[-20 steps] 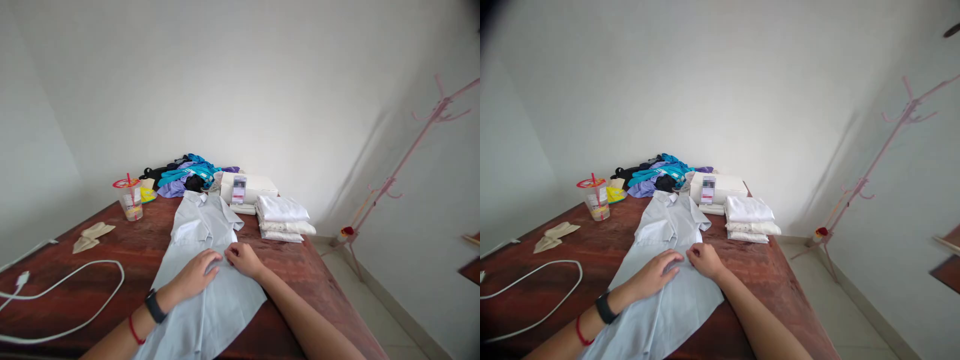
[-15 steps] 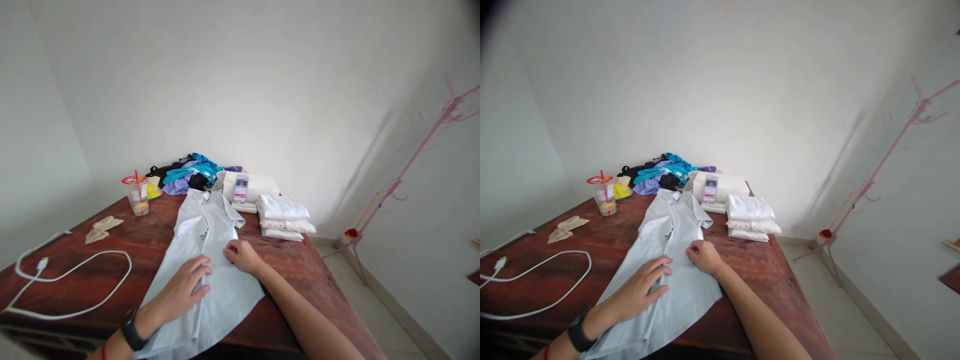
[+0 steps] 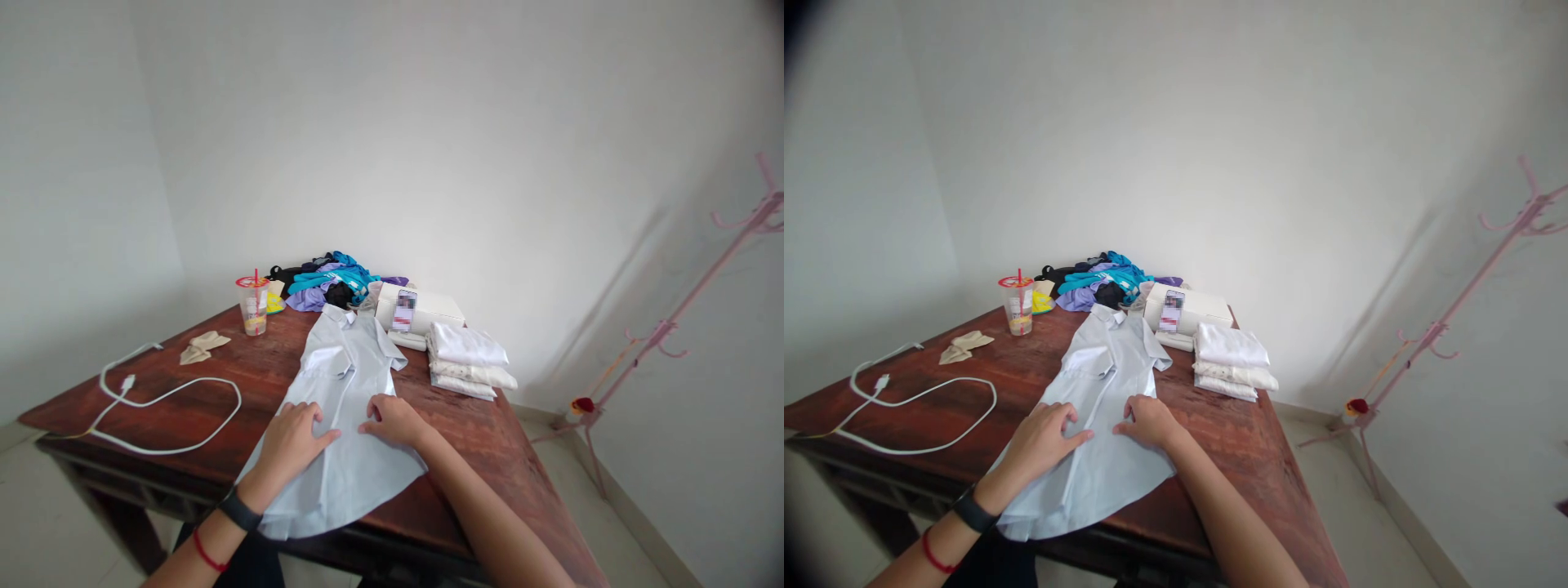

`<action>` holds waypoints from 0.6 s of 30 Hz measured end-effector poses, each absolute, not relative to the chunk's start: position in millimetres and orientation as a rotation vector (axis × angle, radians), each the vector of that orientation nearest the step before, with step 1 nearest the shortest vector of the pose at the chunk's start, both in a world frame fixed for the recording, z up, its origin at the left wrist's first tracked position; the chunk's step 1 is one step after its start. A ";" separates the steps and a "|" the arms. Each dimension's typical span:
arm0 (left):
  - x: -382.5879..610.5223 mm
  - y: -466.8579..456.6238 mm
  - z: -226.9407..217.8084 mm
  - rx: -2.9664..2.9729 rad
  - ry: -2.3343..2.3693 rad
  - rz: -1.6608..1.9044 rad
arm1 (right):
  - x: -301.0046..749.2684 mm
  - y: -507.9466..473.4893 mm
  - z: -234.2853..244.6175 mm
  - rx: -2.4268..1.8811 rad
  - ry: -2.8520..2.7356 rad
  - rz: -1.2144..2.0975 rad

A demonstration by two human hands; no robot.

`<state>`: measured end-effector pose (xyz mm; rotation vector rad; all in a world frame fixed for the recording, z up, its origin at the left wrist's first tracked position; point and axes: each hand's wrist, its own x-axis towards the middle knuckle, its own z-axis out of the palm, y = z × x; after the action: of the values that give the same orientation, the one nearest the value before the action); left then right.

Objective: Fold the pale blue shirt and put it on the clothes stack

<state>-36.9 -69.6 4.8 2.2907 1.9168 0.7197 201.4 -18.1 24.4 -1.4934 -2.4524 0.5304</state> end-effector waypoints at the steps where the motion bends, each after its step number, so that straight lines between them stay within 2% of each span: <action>1: -35.7 -69.4 4.3 2.291 1.912 0.705 | 200.6 -17.8 23.4 -1.494 -2.459 0.534; 5: -37.8 -66.1 -1.4 2.239 1.770 0.718 | 198.4 -19.3 20.5 -1.483 -2.480 0.497; 11: -71.8 -69.4 13.3 1.886 1.502 1.036 | 206.1 -43.9 22.4 -1.477 -2.468 0.542; 15: -127.0 -91.2 25.4 1.718 1.567 1.040 | 225.1 -85.4 30.3 -1.467 -2.502 0.698; 18: -185.3 -112.9 1.5 1.730 1.741 0.994 | 239.7 -124.4 39.0 -1.471 -2.563 0.895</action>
<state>-185.3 -112.9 1.5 1.7301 1.7412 0.9942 239.7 -124.4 39.0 -1.4710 -2.5626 0.8951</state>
